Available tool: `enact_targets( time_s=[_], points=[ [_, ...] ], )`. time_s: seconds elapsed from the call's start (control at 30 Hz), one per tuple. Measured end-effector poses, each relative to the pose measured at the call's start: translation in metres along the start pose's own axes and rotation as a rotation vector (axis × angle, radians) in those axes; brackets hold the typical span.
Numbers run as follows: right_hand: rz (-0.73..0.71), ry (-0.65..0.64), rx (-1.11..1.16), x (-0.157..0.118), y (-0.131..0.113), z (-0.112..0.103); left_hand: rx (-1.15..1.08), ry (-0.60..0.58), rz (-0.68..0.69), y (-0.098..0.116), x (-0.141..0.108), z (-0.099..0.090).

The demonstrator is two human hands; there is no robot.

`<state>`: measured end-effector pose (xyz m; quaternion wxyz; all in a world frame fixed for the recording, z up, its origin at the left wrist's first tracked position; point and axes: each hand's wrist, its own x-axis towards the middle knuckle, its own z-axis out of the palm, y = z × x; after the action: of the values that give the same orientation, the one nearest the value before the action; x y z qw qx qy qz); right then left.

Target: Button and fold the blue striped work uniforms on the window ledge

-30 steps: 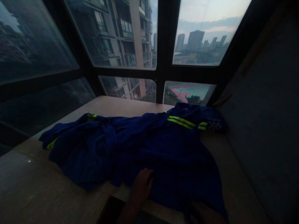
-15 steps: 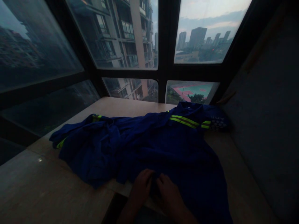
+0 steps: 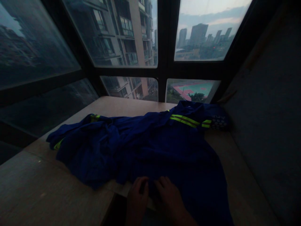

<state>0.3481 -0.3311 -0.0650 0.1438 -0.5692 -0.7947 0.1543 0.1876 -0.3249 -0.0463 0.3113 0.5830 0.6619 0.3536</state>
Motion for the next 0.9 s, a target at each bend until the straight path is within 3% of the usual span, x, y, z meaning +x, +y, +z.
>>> enact_targets(
  time_s=[0.2, 0.33, 0.5, 0.6, 0.77, 0.9],
  points=[
    [-0.001, 0.009, 0.077, -0.001, 0.008, 0.002, -0.284, -0.149, -0.329, -0.011, -0.019, 0.001],
    [-0.013, 0.027, 0.211, 0.0, 0.014, 0.002, -0.337, -0.227, -0.407, -0.015, -0.021, 0.005],
    [-0.009, 0.178, 0.427, -0.001, 0.017, 0.002, -0.376, -0.223, -0.471, -0.009, -0.012, 0.015],
    [-0.002, 0.259, 0.515, -0.001, 0.018, -0.001, -0.408, -0.191, -0.479, 0.002, -0.007, 0.025],
    [0.016, 0.271, 0.514, 0.0, 0.019, -0.004, -0.349, -0.142, -0.303, 0.017, -0.002, 0.039],
    [0.046, 0.288, 0.447, 0.001, 0.019, 0.0, -0.242, -0.131, -0.255, 0.019, -0.002, 0.04]
  ],
)
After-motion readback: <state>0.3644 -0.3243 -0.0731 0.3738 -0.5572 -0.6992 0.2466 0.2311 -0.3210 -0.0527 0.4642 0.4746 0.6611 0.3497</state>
